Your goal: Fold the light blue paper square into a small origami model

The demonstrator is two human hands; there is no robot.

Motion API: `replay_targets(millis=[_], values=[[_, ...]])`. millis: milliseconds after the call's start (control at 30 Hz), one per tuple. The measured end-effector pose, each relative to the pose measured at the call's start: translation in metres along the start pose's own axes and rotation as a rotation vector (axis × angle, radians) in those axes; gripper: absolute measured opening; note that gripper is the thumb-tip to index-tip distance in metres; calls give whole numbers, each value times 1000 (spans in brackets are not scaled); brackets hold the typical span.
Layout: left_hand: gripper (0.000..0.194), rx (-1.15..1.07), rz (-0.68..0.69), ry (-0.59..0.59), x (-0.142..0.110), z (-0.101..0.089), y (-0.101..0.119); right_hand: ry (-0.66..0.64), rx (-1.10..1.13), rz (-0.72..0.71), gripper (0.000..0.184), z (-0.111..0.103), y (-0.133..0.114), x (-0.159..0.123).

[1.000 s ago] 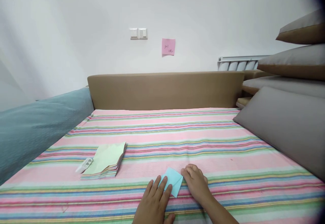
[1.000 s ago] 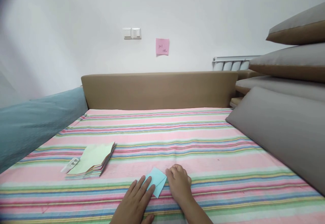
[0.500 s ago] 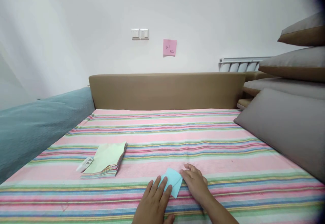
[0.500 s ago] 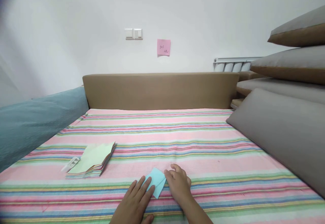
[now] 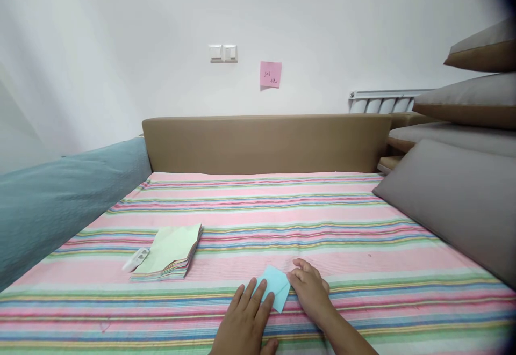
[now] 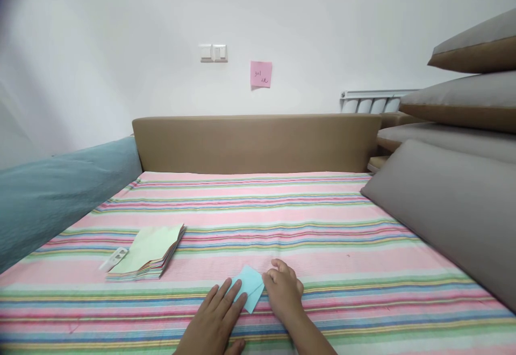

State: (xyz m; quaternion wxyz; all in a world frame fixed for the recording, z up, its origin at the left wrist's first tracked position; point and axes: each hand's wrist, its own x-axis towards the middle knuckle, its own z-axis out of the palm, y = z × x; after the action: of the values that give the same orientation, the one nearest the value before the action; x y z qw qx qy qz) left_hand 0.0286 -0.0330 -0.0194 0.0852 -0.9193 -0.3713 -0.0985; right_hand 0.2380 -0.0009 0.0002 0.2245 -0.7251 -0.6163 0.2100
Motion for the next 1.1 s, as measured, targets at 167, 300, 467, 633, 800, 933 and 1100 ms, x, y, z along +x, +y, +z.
replay_targets(millis=[167, 300, 467, 633, 800, 933, 1100], values=[[75, -9, -2, 3, 0, 2, -1, 28, 23, 11, 49, 3, 0, 0], [74, 4, -1, 21, 0, 3, 0, 64, -24, -4, 46, 4, -4, -3], [74, 17, 14, 20, -1, 1, 0, 29, -55, -26, 44, 3, -4, -3], [75, -11, 6, 11, -1, 1, -1, 238, -4, -88, 42, 5, -3, -11], [72, -92, -19, -94, 4, -8, 2, 125, -25, -740, 42, 10, -9, -29], [82, -151, -62, -146, 3, -23, -1, -79, -101, -773, 53, 13, -9, -34], [84, -131, -199, -116, -12, -36, -18, -185, -133, -747, 57, 9, -9, -33]])
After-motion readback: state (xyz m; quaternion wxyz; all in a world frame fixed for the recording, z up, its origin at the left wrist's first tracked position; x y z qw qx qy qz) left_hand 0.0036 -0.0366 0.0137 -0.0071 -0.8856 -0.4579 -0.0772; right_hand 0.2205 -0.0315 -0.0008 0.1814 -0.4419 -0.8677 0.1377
